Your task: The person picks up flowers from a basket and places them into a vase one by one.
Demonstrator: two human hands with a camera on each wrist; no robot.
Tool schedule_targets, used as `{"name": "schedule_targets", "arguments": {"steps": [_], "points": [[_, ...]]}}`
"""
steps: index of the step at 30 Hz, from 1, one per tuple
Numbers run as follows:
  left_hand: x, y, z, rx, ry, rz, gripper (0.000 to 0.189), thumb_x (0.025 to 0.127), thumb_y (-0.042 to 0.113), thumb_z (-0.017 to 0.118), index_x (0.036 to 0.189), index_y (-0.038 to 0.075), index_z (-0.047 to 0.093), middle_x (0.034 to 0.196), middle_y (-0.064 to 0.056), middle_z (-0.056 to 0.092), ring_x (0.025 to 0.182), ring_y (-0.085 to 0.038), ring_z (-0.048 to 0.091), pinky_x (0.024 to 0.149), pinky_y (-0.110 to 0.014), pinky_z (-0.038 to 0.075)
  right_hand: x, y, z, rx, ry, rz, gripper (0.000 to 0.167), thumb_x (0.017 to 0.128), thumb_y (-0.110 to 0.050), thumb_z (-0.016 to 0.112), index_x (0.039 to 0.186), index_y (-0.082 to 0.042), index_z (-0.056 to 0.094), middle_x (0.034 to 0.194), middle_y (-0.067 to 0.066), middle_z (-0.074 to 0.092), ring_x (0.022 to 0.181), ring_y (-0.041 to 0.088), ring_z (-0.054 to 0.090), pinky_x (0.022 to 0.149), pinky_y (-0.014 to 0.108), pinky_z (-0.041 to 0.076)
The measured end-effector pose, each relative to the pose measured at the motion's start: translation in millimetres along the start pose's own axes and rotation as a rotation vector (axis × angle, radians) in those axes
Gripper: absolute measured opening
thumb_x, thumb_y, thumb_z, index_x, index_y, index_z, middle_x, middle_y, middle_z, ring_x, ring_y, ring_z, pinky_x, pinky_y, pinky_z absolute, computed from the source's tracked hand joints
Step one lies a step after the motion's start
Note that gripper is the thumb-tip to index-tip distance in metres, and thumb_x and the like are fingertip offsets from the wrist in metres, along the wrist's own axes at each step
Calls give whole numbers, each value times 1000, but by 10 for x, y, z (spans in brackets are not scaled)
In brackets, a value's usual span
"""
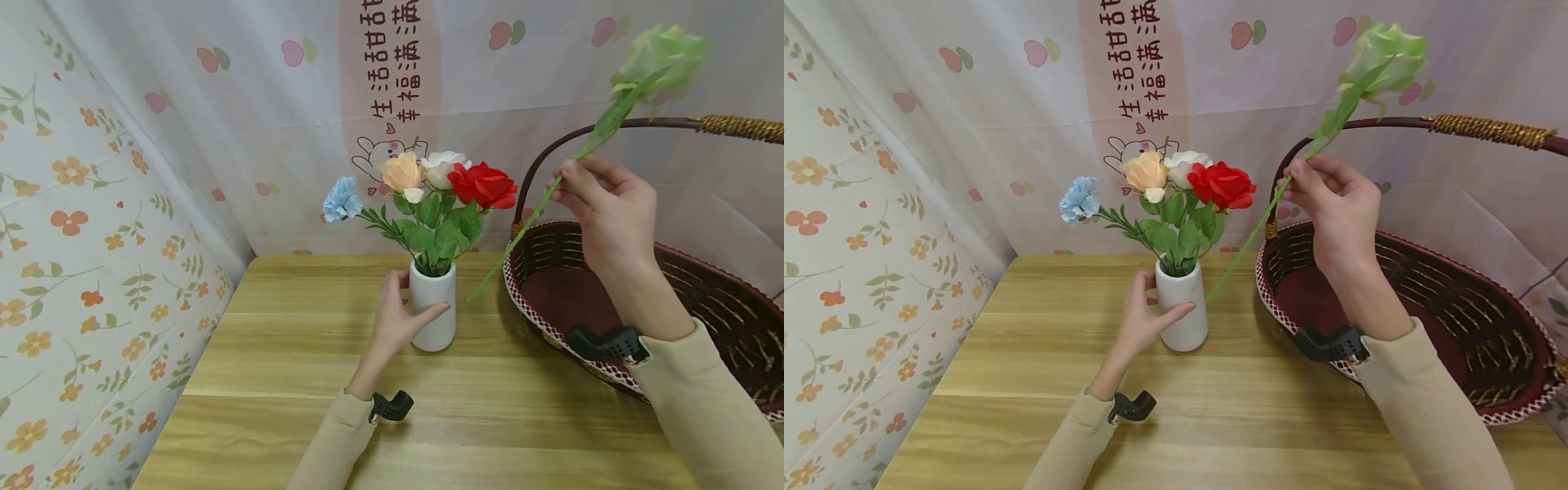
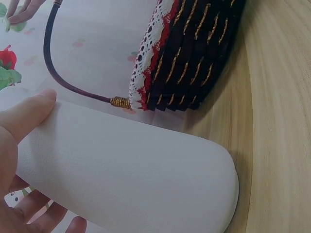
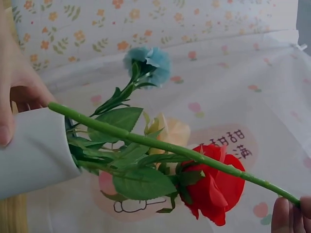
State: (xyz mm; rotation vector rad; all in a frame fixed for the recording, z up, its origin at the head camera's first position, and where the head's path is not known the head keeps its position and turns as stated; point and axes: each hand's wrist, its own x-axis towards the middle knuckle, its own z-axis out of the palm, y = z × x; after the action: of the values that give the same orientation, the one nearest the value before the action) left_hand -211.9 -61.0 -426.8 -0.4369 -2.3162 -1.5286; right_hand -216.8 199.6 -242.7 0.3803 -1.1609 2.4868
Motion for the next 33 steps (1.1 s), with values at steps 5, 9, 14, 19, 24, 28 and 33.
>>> {"name": "schedule_targets", "arguments": {"steps": [5,9,14,19,24,28,33], "points": [[2,-6,-1,-1,0,7,71,78,35,88,130,6,50,123,-9,52,111,-24,51,88,-56,51,38,34,56,52,38,-26,14,85,15,70,97,14,63,83,23,70,70,30,71,64,33,60],[2,-6,3,-2,-6,5,71,79,36,88,130,7,49,123,-9,52,111,-23,51,88,-56,51,60,71,80,50,73,-53,14,85,14,71,95,12,63,83,22,70,69,29,70,64,32,60],[5,0,9,17,-6,-3,72,78,36,88,131,9,49,124,-7,52,112,-21,51,88,-47,52,60,128,115,46,113,-81,20,81,11,77,95,12,63,85,21,69,68,27,68,66,32,60],[7,-2,10,15,-2,-2,72,78,36,88,132,8,49,124,-7,52,112,-21,51,88,-49,51,33,213,157,55,125,-112,23,78,11,80,94,11,63,85,20,68,69,27,67,67,32,60],[1,2,8,7,0,4,72,78,36,88,131,7,49,124,-8,52,112,-22,51,88,-54,51,-17,312,173,4,118,-145,23,79,8,80,94,10,64,86,19,69,70,26,67,69,32,60],[-5,7,0,17,4,12,71,78,36,88,131,7,49,123,-8,53,111,-23,52,86,-51,52,-78,391,174,-76,116,-180,22,81,5,81,96,9,66,87,18,69,70,25,68,71,31,60],[-6,17,-8,19,3,8,71,79,37,87,131,7,50,123,-8,53,112,-22,52,86,-44,51,-169,477,180,-179,104,-237,19,84,1,79,97,8,67,89,18,70,65,23,67,70,30,59]]}}
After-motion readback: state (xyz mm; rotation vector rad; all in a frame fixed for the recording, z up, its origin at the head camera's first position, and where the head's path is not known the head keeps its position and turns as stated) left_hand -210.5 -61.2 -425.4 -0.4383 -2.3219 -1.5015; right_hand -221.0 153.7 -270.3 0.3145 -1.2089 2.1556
